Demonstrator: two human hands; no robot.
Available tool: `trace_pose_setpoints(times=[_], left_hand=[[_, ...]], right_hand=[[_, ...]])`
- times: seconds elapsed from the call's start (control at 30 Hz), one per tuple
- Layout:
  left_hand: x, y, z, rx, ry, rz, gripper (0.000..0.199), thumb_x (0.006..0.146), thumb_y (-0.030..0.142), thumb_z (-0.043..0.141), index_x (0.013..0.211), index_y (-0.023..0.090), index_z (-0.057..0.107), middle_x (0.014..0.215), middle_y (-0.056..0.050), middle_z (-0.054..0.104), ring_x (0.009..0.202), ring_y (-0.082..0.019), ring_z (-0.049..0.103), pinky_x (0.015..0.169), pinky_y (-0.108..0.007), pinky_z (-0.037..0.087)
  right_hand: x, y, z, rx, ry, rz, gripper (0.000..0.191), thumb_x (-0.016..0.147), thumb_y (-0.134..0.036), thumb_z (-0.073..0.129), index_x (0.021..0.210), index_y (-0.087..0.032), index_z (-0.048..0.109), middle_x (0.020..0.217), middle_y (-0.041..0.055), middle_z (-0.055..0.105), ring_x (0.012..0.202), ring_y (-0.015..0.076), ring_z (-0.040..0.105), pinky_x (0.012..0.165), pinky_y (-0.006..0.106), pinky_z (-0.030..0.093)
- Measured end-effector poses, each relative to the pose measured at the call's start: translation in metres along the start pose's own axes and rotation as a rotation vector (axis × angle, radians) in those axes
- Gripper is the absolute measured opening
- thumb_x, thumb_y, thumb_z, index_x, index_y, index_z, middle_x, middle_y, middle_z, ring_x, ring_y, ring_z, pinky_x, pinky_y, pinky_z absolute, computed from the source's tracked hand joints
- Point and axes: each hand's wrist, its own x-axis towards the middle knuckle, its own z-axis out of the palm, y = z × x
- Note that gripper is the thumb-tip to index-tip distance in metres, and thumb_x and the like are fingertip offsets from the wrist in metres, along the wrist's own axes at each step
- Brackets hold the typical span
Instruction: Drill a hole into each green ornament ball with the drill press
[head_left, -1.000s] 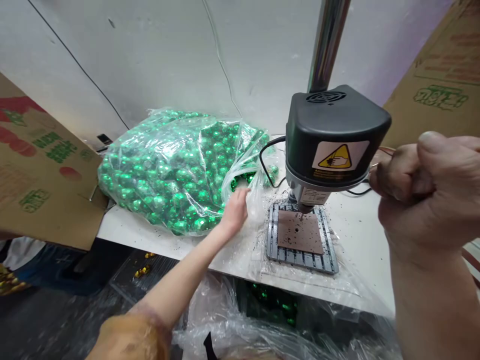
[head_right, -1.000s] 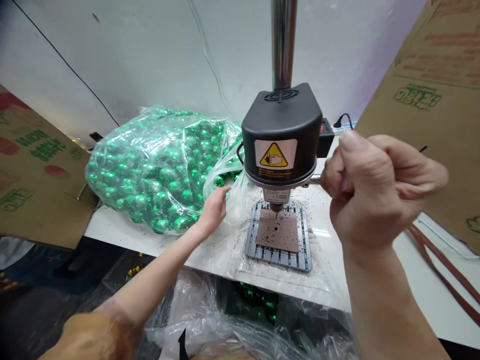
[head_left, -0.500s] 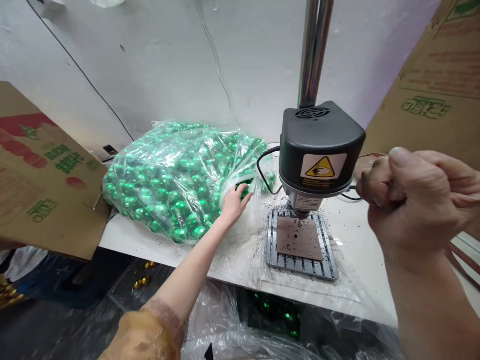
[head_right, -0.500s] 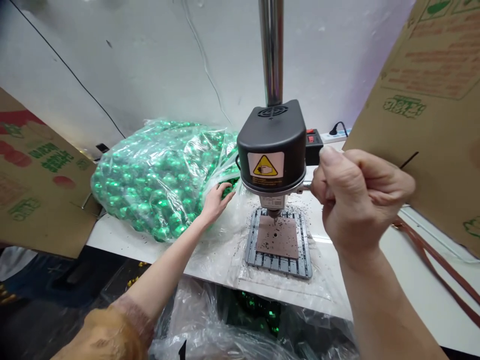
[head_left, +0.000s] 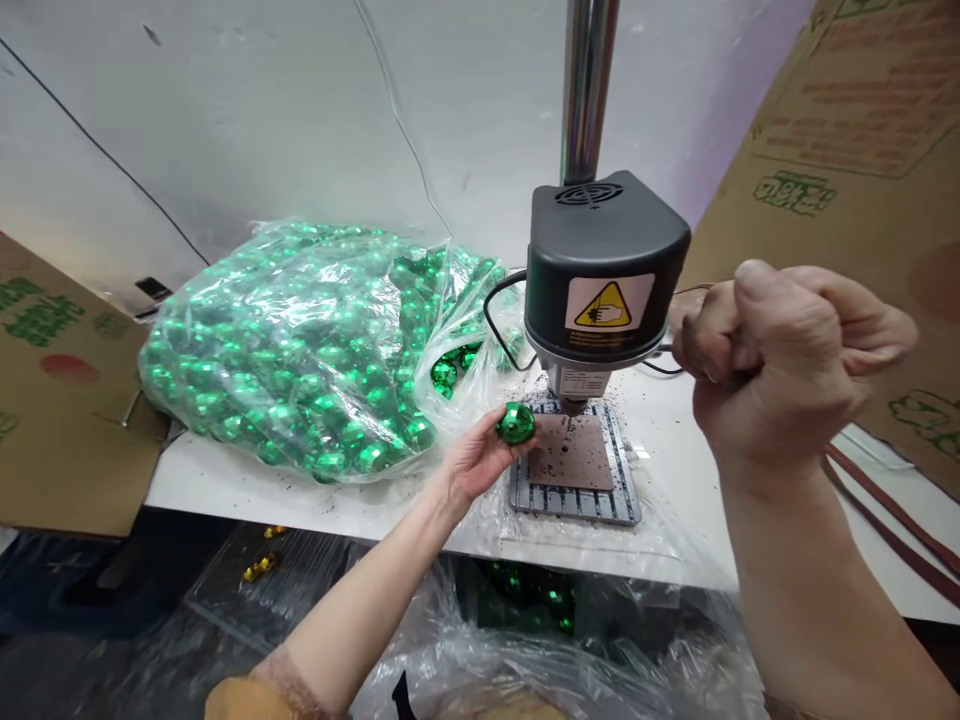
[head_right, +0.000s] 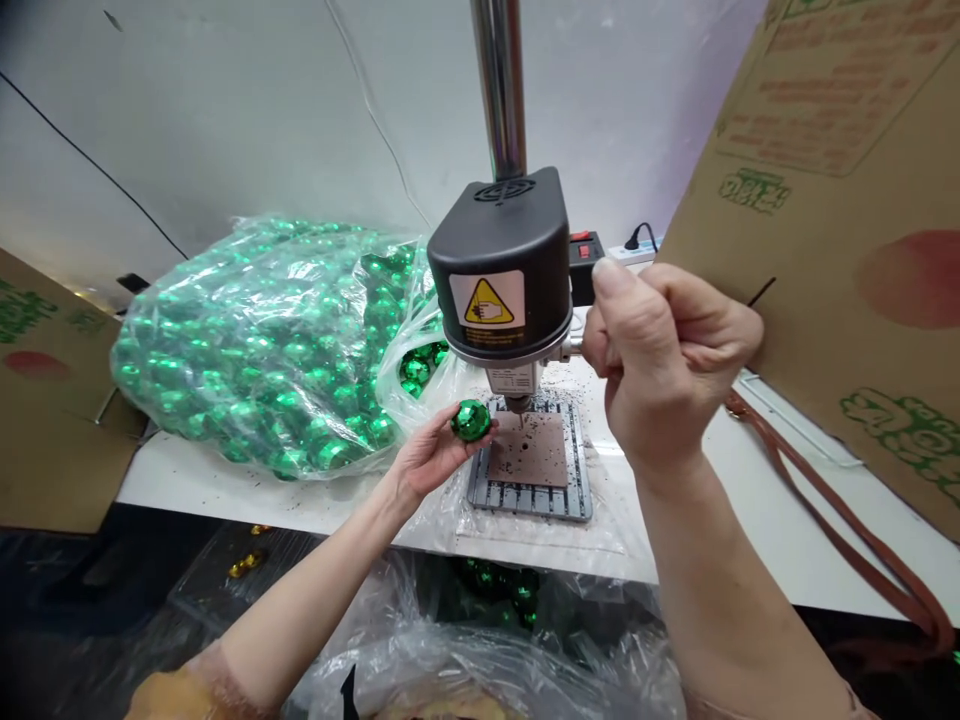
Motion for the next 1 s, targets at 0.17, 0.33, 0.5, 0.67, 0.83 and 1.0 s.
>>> trace_pose_setpoints(times=[0.17,0.33,0.5,0.67,0.83,1.0], left_hand=[[0.008,-0.012,-0.007,0.211,-0.028,-0.024,0.028,0.107,0.041,0.057,0.115,0.016,0.065,0.090,-0.009,0.075,0.070,-0.019,0.074,0.051,-0.022,0.053],[0.023,-0.024,-0.014,0.329,-0.081,0.251,0.041,0.089,0.046,0.081,0.119,0.022,0.066,0.098,-0.004,0.075,0.081,-0.017,0.073,0.072,-0.028,0.060],[0.040,-0.029,-0.017,0.496,-0.090,0.416,0.056,0.077,0.045,0.091,0.122,0.021,0.069,0.110,-0.005,0.077,0.102,-0.019,0.072,0.097,-0.034,0.055],[0.052,-0.037,-0.018,0.587,-0.117,0.526,0.060,0.076,0.048,0.092,0.124,0.021,0.069,0.122,-0.008,0.077,0.120,-0.025,0.069,0.107,-0.038,0.052],[0.057,-0.046,-0.020,0.687,-0.148,0.540,0.061,0.081,0.049,0.088,0.130,0.022,0.066,0.132,-0.010,0.074,0.129,-0.027,0.065,0.112,-0.038,0.049],[0.057,-0.050,-0.019,0.764,-0.208,0.556,0.059,0.084,0.050,0.085,0.131,0.021,0.066,0.137,-0.012,0.071,0.133,-0.029,0.062,0.114,-0.039,0.047]], right_hand=[[-0.001,0.002,0.000,-0.011,0.000,-0.016,0.048,0.089,-0.021,0.065,0.049,-0.019,0.040,0.044,-0.0075,0.035,0.039,0.0034,0.034,0.044,0.029,0.024],[-0.001,0.004,-0.001,0.009,-0.017,-0.054,0.050,0.091,-0.019,0.064,0.049,-0.019,0.037,0.044,-0.0071,0.031,0.039,0.0042,0.032,0.045,0.028,0.024],[-0.001,0.003,-0.002,0.026,-0.037,-0.041,0.047,0.091,-0.019,0.065,0.049,-0.020,0.043,0.045,-0.0065,0.036,0.040,0.0061,0.034,0.045,0.030,0.024],[-0.001,0.004,-0.003,0.034,-0.032,-0.058,0.048,0.090,-0.022,0.069,0.049,-0.021,0.043,0.044,-0.0064,0.033,0.038,0.0078,0.034,0.045,0.032,0.026],[-0.002,0.004,-0.003,0.016,-0.037,-0.099,0.047,0.089,-0.019,0.066,0.050,-0.022,0.041,0.043,-0.0062,0.031,0.037,0.0087,0.034,0.045,0.034,0.027],[-0.003,0.003,-0.003,-0.045,-0.036,-0.070,0.053,0.091,-0.031,0.070,0.050,-0.022,0.038,0.043,-0.0055,0.030,0.038,0.0088,0.033,0.045,0.035,0.028]])
